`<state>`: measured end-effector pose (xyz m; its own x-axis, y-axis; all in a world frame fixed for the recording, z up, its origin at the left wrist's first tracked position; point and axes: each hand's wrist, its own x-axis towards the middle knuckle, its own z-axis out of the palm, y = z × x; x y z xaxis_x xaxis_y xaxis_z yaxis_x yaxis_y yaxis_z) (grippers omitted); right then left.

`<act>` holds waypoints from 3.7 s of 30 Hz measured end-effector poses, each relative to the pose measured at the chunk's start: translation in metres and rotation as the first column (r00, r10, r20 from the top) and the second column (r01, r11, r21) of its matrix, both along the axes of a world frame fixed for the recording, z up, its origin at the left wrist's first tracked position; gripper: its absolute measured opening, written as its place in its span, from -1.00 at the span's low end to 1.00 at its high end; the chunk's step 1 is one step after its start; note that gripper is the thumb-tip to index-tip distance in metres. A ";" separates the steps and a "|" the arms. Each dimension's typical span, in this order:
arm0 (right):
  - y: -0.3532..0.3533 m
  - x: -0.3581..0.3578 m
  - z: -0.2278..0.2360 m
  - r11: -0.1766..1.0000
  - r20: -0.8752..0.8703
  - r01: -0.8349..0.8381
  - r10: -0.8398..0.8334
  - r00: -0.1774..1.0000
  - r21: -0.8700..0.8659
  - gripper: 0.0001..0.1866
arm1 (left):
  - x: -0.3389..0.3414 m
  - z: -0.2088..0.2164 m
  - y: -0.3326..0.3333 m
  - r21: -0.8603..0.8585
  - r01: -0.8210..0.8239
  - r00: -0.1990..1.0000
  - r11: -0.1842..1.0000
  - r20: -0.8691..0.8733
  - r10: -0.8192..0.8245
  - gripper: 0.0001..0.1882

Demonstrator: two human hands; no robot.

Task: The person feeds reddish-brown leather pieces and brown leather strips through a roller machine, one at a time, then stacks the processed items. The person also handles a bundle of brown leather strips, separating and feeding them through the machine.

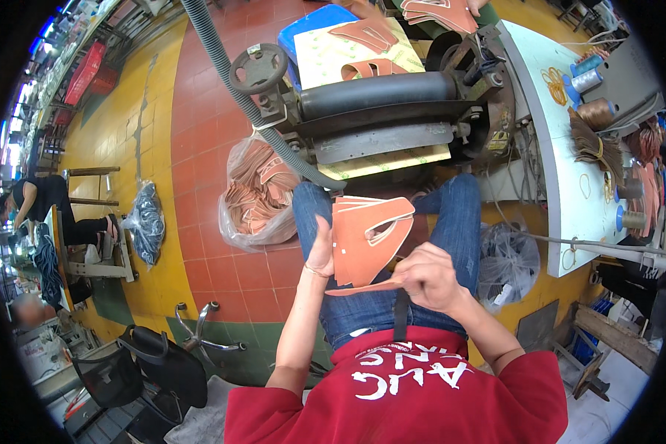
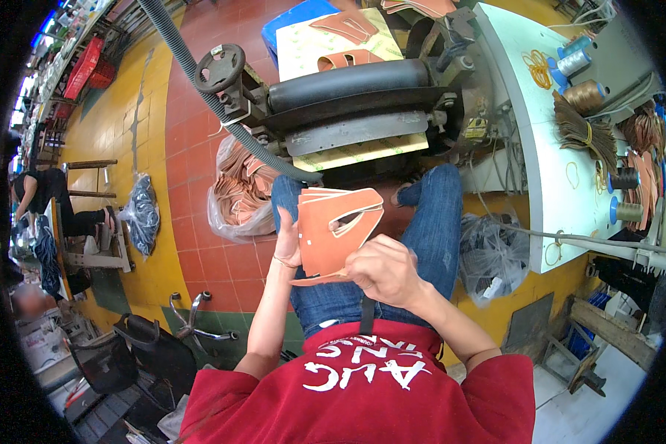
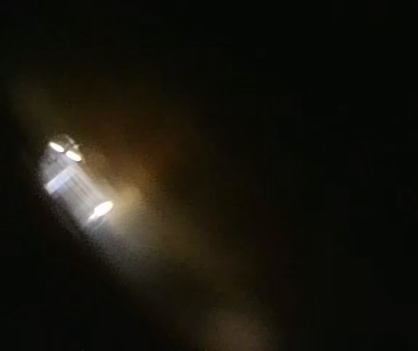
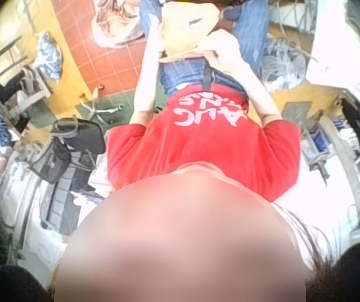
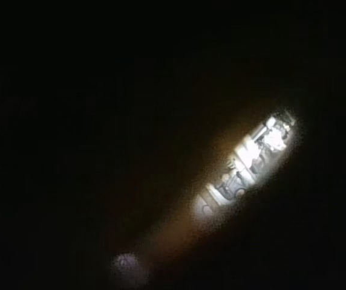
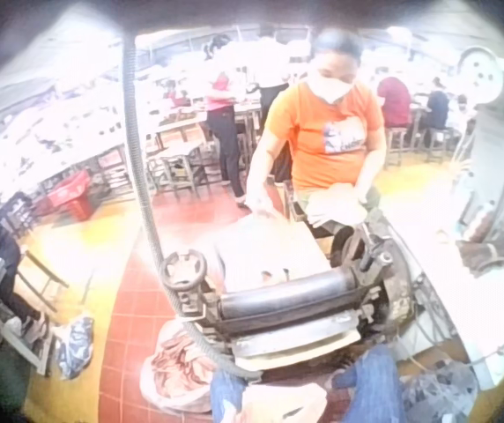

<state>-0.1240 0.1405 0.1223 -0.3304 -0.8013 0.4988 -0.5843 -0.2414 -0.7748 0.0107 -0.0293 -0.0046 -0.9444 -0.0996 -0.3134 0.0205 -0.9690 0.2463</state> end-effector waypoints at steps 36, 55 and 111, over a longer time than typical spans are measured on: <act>-0.054 -0.149 -0.136 0.908 0.914 0.193 -0.395 0.099 0.371 -0.81 | 0.008 -0.022 -0.002 -0.069 -0.150 0.941 0.986 0.296 0.163 -0.54; -0.013 -0.039 -0.050 0.903 0.029 0.251 -0.278 0.960 0.348 -0.52 | -0.022 0.039 0.005 -0.405 0.194 0.980 0.893 0.125 -0.156 -0.44; -0.016 -0.034 -0.053 0.828 -0.031 0.078 -0.073 0.997 0.556 -0.63 | -0.008 0.042 0.018 -0.432 0.178 0.977 0.884 0.181 -0.109 -0.55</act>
